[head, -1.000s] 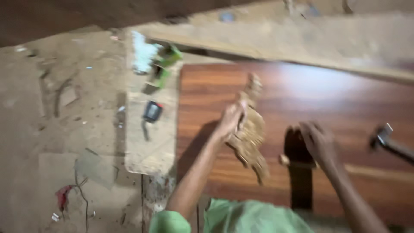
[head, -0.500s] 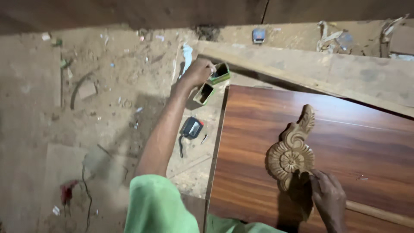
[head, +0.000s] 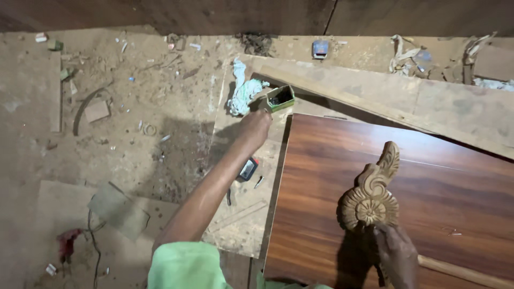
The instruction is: The person positions wooden pieces on a tabletop, hammers a decorative carving onto the surface, and applies glue to a wooden cutout with a small brush.
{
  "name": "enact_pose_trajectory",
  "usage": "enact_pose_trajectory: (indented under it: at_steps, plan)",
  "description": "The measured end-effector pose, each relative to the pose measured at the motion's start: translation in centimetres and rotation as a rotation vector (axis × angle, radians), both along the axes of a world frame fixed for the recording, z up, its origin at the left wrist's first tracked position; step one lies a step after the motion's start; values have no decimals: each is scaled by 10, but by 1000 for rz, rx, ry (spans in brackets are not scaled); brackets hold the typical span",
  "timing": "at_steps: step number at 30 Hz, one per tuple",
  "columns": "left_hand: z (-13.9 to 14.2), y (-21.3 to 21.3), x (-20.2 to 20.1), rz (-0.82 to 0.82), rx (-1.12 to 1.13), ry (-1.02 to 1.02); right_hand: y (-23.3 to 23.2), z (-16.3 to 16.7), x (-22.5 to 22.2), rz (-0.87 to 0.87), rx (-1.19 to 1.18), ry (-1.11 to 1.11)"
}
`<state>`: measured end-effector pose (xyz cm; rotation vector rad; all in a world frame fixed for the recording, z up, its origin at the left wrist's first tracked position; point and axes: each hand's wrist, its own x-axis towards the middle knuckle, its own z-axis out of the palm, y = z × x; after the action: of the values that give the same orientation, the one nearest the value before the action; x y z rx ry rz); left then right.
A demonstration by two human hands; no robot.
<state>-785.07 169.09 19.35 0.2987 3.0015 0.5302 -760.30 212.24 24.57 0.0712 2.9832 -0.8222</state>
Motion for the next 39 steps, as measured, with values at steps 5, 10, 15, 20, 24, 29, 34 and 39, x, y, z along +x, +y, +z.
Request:
enact_pose_trajectory:
  at_steps: [5, 10, 15, 20, 24, 29, 34, 39]
  plan:
    - [31, 13, -15, 8, -4, 266, 9, -12, 16, -16, -24, -41]
    - [-13, 16, -83, -261, -314, 484, 29, -10, 35, 9, -5, -109]
    - [-59, -2, -106, -292, -446, -117, 43, 8, 63, -73, -67, -30]
    - [-41, -12, -93, -419, -616, 50, 63, 16, 92, -180, 4, -13]
    - [-12, -11, -74, -451, -550, 151, 98, 9, 92, -265, 60, -8]
    - [43, 15, -26, -396, -365, 262, 167, 4, 79, -210, 174, -17]
    - [91, 130, 128, -893, 276, -65, 225, -13, 81, 256, 298, 52]
    - [95, 234, 330, -1004, 268, -594, 275, -14, 66, 377, 395, 21]
